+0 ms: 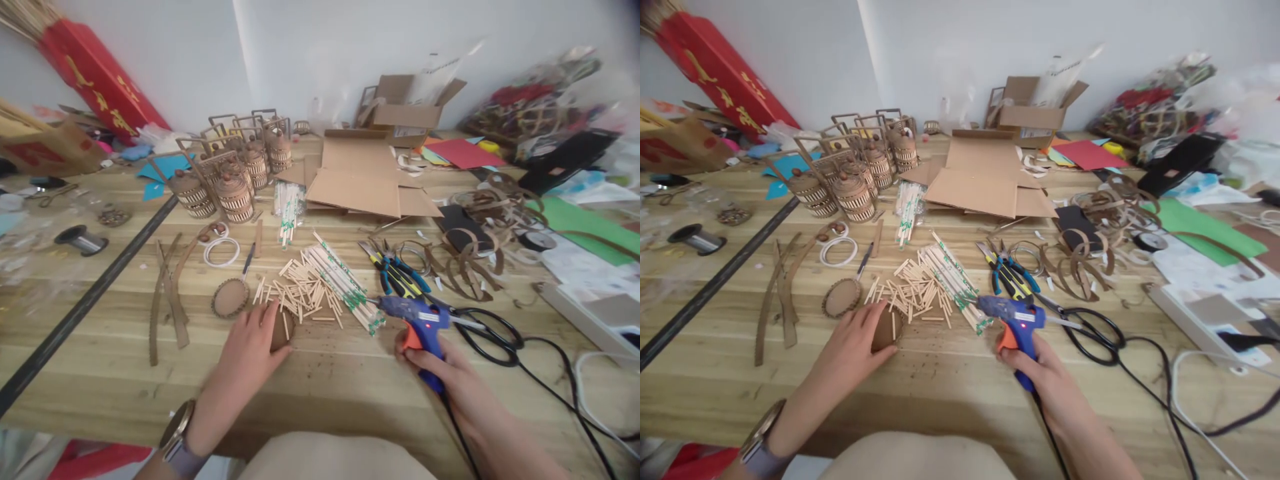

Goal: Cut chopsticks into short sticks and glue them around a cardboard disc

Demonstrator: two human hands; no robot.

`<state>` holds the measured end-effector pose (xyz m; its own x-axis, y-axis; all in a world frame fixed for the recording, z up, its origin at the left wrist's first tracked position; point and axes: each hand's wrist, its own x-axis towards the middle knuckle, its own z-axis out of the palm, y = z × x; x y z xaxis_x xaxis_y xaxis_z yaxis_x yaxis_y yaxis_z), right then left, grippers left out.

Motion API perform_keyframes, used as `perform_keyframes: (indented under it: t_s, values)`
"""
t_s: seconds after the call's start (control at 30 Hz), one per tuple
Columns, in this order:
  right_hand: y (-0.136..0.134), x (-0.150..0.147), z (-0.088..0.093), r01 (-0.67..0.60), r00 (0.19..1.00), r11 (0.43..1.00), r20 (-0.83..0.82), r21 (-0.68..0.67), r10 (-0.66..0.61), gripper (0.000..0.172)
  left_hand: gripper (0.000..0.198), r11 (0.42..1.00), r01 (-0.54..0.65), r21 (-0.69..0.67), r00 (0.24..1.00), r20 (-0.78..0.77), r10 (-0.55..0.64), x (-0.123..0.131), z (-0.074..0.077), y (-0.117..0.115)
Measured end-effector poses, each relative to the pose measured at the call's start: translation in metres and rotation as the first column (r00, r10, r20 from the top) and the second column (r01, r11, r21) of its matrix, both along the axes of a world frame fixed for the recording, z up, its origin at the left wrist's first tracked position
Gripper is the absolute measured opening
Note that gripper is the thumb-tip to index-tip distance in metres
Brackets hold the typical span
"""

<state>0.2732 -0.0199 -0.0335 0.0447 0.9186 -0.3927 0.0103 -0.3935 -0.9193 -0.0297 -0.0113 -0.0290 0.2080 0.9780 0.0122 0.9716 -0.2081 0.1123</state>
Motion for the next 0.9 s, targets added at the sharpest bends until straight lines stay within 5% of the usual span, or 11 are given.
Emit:
perform_keyframes:
  t_s: [0.17, 0.37, 0.7, 0.9]
  values:
    - [0.018, -0.025, 0.010, -0.133, 0.935, 0.983, -0.344, -0.123, 0.083, 0.033, 0.061, 0.997, 0.052, -0.056, 0.996, 0.079, -0.047, 0.005, 0.027, 0.017]
    - [0.040, -0.027, 0.004, -0.151, 0.946, 0.983, -0.302, -0.107, 0.113, 0.040, 0.060, 0.985, 0.041, -0.165, 0.996, 0.079, -0.028, 0.015, 0.054, 0.045]
    - [0.052, -0.004, 0.001, -0.071, 0.953, 0.996, -0.292, 0.048, 0.082, 0.035, 0.056, 0.956, 0.207, -0.206, 0.887, 0.452, -0.094, 0.049, 0.043, 0.016]
    - [0.051, -0.001, -0.005, 0.001, 0.945, 0.997, -0.325, 0.078, 0.025, 0.029, 0.060, 0.970, 0.238, -0.054, 0.900, 0.389, -0.199, 0.050, 0.034, 0.020]
